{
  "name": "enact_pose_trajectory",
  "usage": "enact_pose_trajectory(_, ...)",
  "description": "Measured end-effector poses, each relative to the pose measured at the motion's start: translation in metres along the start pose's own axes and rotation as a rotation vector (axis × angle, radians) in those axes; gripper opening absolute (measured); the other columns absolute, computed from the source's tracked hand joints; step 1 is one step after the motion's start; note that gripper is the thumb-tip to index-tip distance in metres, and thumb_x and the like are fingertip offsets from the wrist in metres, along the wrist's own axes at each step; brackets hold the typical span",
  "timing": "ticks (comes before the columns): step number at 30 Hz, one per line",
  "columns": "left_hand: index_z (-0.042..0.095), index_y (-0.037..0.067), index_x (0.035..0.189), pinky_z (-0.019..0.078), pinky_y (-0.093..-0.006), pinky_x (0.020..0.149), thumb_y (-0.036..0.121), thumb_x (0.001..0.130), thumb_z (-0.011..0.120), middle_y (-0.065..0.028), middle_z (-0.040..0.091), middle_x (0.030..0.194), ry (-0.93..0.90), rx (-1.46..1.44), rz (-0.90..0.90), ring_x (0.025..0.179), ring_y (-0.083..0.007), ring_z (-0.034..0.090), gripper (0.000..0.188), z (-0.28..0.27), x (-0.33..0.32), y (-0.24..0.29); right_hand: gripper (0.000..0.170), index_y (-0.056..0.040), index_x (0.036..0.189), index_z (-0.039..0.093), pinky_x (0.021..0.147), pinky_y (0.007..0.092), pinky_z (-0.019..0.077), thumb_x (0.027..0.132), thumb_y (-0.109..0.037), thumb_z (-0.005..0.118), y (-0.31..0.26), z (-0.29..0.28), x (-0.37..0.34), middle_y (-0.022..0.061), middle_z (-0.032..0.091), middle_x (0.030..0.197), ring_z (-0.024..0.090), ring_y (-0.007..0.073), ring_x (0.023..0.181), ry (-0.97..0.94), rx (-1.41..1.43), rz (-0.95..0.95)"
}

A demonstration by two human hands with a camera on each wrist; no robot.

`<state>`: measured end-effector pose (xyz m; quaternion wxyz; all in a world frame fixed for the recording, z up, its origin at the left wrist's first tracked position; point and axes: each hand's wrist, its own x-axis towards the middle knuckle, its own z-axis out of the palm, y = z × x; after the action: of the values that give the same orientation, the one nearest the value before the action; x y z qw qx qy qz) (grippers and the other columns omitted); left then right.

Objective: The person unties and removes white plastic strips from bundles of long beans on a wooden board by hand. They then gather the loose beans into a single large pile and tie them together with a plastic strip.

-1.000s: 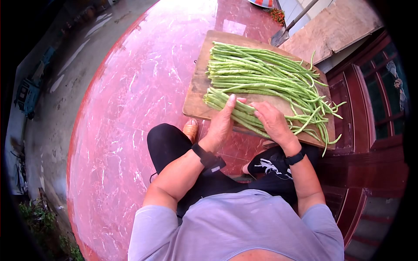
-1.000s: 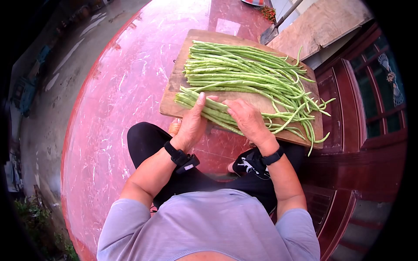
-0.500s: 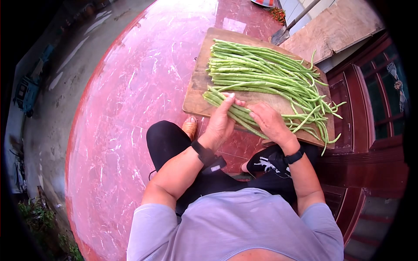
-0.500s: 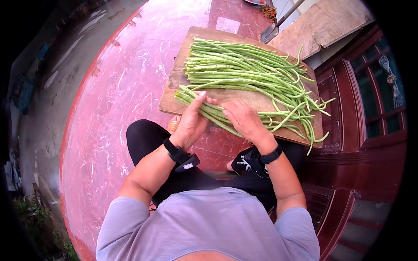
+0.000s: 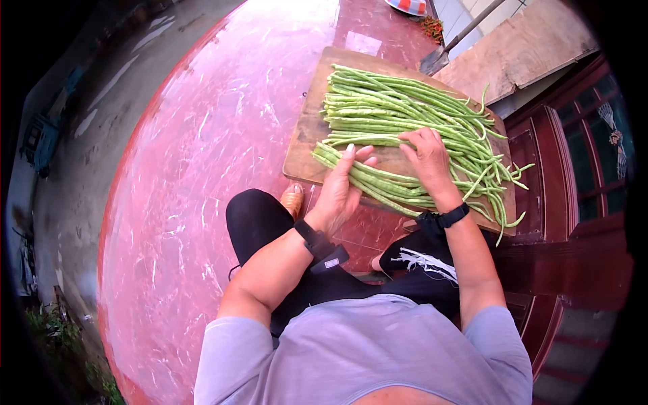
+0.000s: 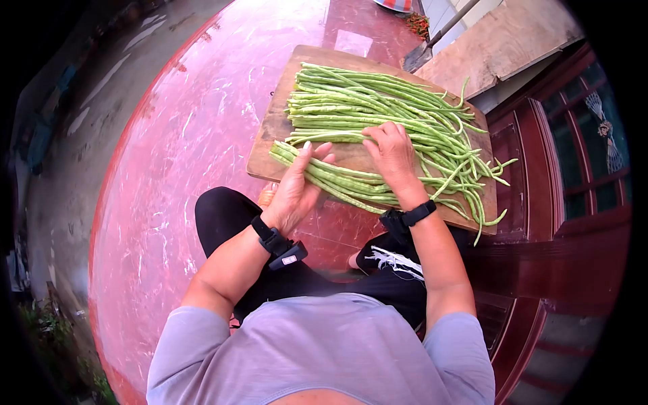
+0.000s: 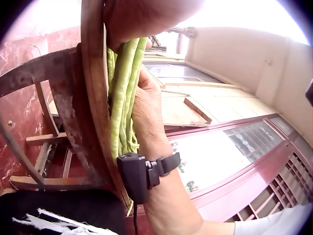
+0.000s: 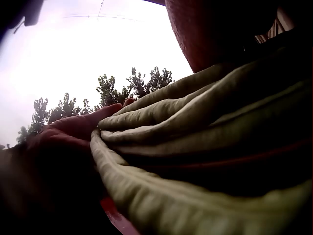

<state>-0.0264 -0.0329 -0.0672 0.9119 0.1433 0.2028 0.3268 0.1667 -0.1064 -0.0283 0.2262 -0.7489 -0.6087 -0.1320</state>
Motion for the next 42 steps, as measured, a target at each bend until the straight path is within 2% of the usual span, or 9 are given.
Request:
enact_pose_trajectory(5, 0.052, 0.004, 0.13, 0.0426, -0.041, 0.105, 0.039, 0.096, 0.063, -0.0103, 0.055, 0.135, -0.048, 0.013, -0.015, 0.12, -0.0227, 0.051, 0.05, -0.003, 0.001, 0.001, 0.019, -0.0121, 0.098, 0.07, 0.077, 0.0377, 0.0489, 0.079, -0.01, 0.074, -0.011, -0.017, -0.01, 0.0052, 0.06, 0.09, 0.058, 0.0254, 0.091, 0.123, 0.204, 0.083)
enact_pose_trajectory(12, 0.047, 0.01, 0.135, 0.0389, -0.0421, 0.109, 0.04, 0.096, 0.063, -0.008, 0.05, 0.14, -0.139, 0.026, 0.038, 0.124, -0.0216, 0.049, 0.052, 0.003, -0.001, 0.001, 0.022, -0.0123, 0.1, 0.071, 0.077, 0.0358, 0.0496, 0.079, -0.008, 0.074, -0.04, -0.029, -0.032, 0.0051, 0.06, 0.089, 0.059, 0.0243, 0.09, 0.001, 0.316, 0.028)
enact_pose_trajectory(15, 0.051, 0.01, 0.131, 0.0397, -0.0423, 0.108, 0.038, 0.096, 0.064, -0.0078, 0.053, 0.137, -0.109, 0.034, 0.041, 0.121, -0.0206, 0.051, 0.047, 0.005, -0.003, 0.002, 0.021, -0.0125, 0.1, 0.071, 0.078, 0.0366, 0.05, 0.079, -0.009, 0.074, -0.047, -0.027, -0.038, 0.0048, 0.06, 0.089, 0.059, 0.0247, 0.09, -0.033, 0.297, 0.027)
enact_pose_trajectory(18, 0.054, 0.009, 0.126, 0.0461, -0.0365, 0.097, 0.035, 0.095, 0.066, -0.0075, 0.063, 0.114, -0.14, 0.009, -0.021, 0.105, -0.0168, 0.057, 0.042, 0.001, -0.003, 0.004, 0.022, -0.013, 0.1, 0.071, 0.078, 0.0372, 0.0503, 0.079, -0.01, 0.074, -0.043, -0.026, -0.039, 0.0045, 0.06, 0.09, 0.059, 0.0252, 0.091, -0.04, 0.307, 0.018)
enact_pose_trajectory(21, 0.061, 0.008, 0.114, 0.0471, -0.0372, 0.096, 0.036, 0.095, 0.065, -0.0068, 0.064, 0.107, -0.106, 0.014, 0.004, 0.104, -0.0177, 0.059, 0.034, 0.009, -0.01, 0.006, 0.022, -0.0132, 0.101, 0.071, 0.078, 0.037, 0.0505, 0.079, -0.011, 0.074, -0.042, -0.029, -0.038, 0.0045, 0.06, 0.09, 0.059, 0.0257, 0.091, -0.087, 0.275, 0.006)
enact_pose_trajectory(33, 0.063, 0.006, 0.104, 0.0481, -0.0388, 0.097, 0.036, 0.096, 0.064, -0.008, 0.065, 0.102, -0.028, -0.087, -0.035, 0.106, -0.021, 0.061, 0.031, 0.001, -0.007, -0.001, 0.022, -0.0102, 0.103, 0.071, 0.083, 0.0371, 0.0502, 0.082, -0.014, 0.072, -0.021, -0.034, -0.029, 0.0074, 0.063, 0.098, 0.06, 0.0263, 0.098, -0.344, 0.389, 0.04)
enact_pose_trajectory(36, 0.063, 0.005, 0.101, 0.0485, -0.0383, 0.097, 0.036, 0.096, 0.063, -0.0077, 0.066, 0.1, -0.021, -0.055, -0.03, 0.105, -0.0217, 0.062, 0.031, 0.0, -0.006, -0.001, 0.03, -0.0096, 0.11, 0.068, 0.089, 0.0383, 0.0476, 0.081, -0.013, 0.072, -0.023, -0.032, -0.014, 0.0075, 0.063, 0.107, 0.058, 0.0263, 0.105, -0.094, 0.23, -0.105)
enact_pose_trajectory(39, 0.06, 0.009, 0.103, 0.0487, -0.0424, 0.099, 0.028, 0.094, 0.068, -0.0059, 0.065, 0.101, -0.004, -0.114, -0.048, 0.105, -0.0237, 0.062, 0.022, -0.004, -0.002, -0.001, 0.041, -0.0106, 0.12, 0.063, 0.095, 0.0402, 0.0438, 0.08, -0.013, 0.072, -0.012, -0.015, -0.005, 0.0073, 0.061, 0.116, 0.055, 0.0265, 0.112, -0.071, 0.029, -0.13)
enact_pose_trajectory(42, 0.062, 0.005, 0.098, 0.0501, -0.0382, 0.094, 0.038, 0.096, 0.063, -0.0082, 0.066, 0.098, 0.039, -0.058, -0.039, 0.102, -0.021, 0.063, 0.033, 0.001, -0.004, 0.0, 0.046, -0.0118, 0.118, 0.062, 0.094, 0.0409, 0.0432, 0.074, -0.011, 0.075, -0.006, -0.007, -0.001, 0.0074, 0.059, 0.106, 0.055, 0.0267, 0.105, -0.099, -0.06, -0.145)
